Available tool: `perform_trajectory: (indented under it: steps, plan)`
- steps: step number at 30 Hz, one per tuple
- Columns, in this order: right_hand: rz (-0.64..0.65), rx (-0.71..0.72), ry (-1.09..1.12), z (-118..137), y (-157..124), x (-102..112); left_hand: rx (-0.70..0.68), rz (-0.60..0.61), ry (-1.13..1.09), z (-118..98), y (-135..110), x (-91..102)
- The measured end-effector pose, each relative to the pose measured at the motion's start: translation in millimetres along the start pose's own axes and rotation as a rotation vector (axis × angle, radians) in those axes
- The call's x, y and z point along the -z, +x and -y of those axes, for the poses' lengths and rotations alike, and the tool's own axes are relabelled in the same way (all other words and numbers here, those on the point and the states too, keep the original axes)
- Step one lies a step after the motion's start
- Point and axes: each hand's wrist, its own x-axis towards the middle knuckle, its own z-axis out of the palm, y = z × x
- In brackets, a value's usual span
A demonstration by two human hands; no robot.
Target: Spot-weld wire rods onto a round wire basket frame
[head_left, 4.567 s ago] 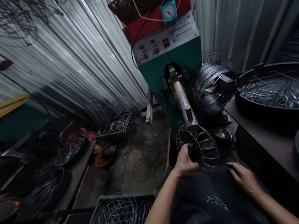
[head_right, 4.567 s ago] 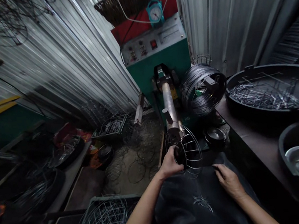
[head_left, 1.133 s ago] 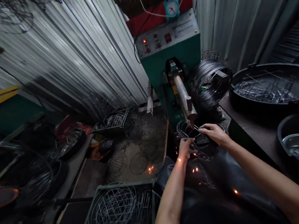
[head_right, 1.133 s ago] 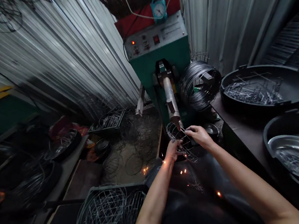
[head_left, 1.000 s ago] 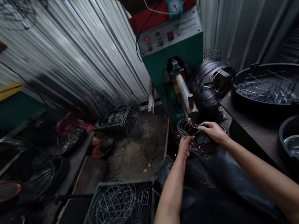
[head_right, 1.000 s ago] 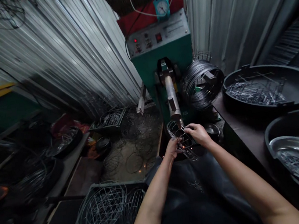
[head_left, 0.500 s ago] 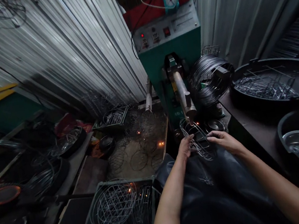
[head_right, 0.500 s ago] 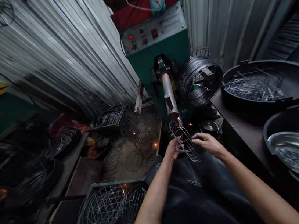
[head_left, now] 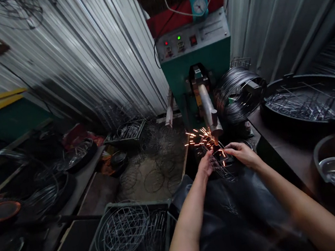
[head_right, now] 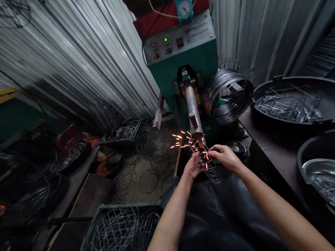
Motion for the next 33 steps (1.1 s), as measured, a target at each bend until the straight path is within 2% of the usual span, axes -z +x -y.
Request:
perform_trajectory:
  steps: [4, 6, 8, 10, 12, 13, 15, 22, 29, 33]
  plan:
    - [-0.013, -0.036, 0.006, -6.9, -5.2, 1.4, -0.014, 0.018, 0.031, 0.2, -0.2, 6.3]
    - [-0.007, -0.067, 0.005, -12.3, -11.9, 5.2, -0.090, 0.030, 0.099, 3.3, -5.4, 15.6]
    - [0.025, -0.099, 0.014, -18.0, -19.7, 9.2, -0.310, -0.035, 0.265, 8.3, -12.4, 27.1]
    - [0.072, -0.118, 0.034, -22.9, -26.7, 11.6, -0.628, -0.098, 0.541, 13.9, -17.6, 37.2]
    - [0.093, -0.114, 0.044, -26.2, -31.5, 11.2, -0.887, -0.090, 0.833, 18.6, -17.7, 42.5]
    - [0.082, -0.104, 0.046, -27.2, -33.1, 10.1, -0.959, -0.073, 0.947, 20.5, -15.6, 43.1]
    - [0.053, -0.092, 0.058, -28.5, -34.8, 7.2, -1.023, -0.072, 1.069, 23.7, -8.2, 41.0]
    - [0.034, -0.080, 0.089, -25.3, -31.6, 4.1, -1.170, -0.045, 1.091, 35.2, 14.0, 34.9]
    - [0.005, -0.052, 0.058, -14.2, -24.7, 1.9, -1.463, -0.186, 1.282, 41.9, 31.1, 37.3]
    - [0.013, -0.049, 0.077, -12.8, -23.0, 0.5, -1.567, -0.238, 1.243, 43.7, 37.7, 36.4]
